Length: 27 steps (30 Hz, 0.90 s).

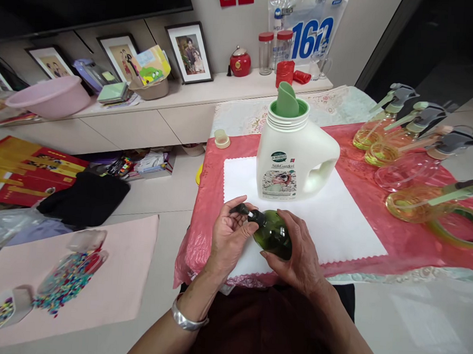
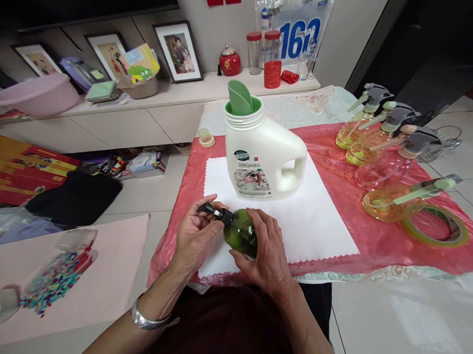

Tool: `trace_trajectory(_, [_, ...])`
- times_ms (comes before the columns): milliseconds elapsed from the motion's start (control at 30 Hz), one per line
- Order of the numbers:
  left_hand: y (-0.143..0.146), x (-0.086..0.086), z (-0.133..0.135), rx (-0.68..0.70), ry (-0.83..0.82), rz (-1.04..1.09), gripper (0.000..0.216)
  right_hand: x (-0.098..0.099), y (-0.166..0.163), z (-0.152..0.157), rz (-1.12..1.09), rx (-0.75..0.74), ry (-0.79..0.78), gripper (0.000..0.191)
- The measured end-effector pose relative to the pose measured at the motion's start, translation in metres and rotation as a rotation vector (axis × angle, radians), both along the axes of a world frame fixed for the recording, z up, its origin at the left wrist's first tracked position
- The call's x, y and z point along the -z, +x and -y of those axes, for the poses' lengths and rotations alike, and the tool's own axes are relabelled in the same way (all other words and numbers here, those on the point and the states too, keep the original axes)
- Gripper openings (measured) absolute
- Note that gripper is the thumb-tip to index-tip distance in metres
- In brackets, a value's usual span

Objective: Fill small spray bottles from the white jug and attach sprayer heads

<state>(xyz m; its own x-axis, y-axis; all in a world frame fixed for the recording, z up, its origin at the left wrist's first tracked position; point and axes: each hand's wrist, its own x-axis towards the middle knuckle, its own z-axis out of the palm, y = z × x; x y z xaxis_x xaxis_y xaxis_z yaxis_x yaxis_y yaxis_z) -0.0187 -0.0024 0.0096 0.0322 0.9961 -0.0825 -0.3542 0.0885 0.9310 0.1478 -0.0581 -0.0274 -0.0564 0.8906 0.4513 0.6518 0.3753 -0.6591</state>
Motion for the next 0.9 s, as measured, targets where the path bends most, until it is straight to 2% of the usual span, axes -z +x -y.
trace_trajectory(100, [-0.001, -0.001, 0.002, 0.056, 0.026, 0.038, 0.058, 0.001, 0.000, -0.001, -0.005, 0.003, 0.000, 0.082])
trace_trajectory(167, [0.000, 0.001, 0.003, 0.070, 0.024, 0.064, 0.064, 0.001, 0.001, -0.001, -0.012, -0.001, 0.000, 0.082])
trace_trajectory(333, [0.008, 0.005, 0.004, -0.005, -0.009, 0.065, 0.084, 0.000, 0.001, 0.000, -0.004, -0.014, -0.003, 0.082])
trace_trajectory(467, [0.007, 0.005, 0.002, 0.011, -0.025, 0.047, 0.078, 0.000, 0.001, 0.001, -0.006, -0.008, -0.002, 0.081])
trace_trajectory(700, [0.002, 0.001, 0.004, 0.129, 0.031, 0.042, 0.069, 0.000, 0.001, 0.001, -0.025, -0.004, 0.014, 0.080])
trace_trajectory(767, [0.004, 0.000, 0.006, 0.105, 0.033, 0.022, 0.068, 0.000, 0.001, 0.001, -0.026, -0.006, 0.011, 0.081])
trace_trajectory(900, [0.009, -0.001, 0.007, -0.034, -0.024, -0.026, 0.072, 0.000, 0.001, 0.002, -0.030, -0.016, 0.010, 0.080])
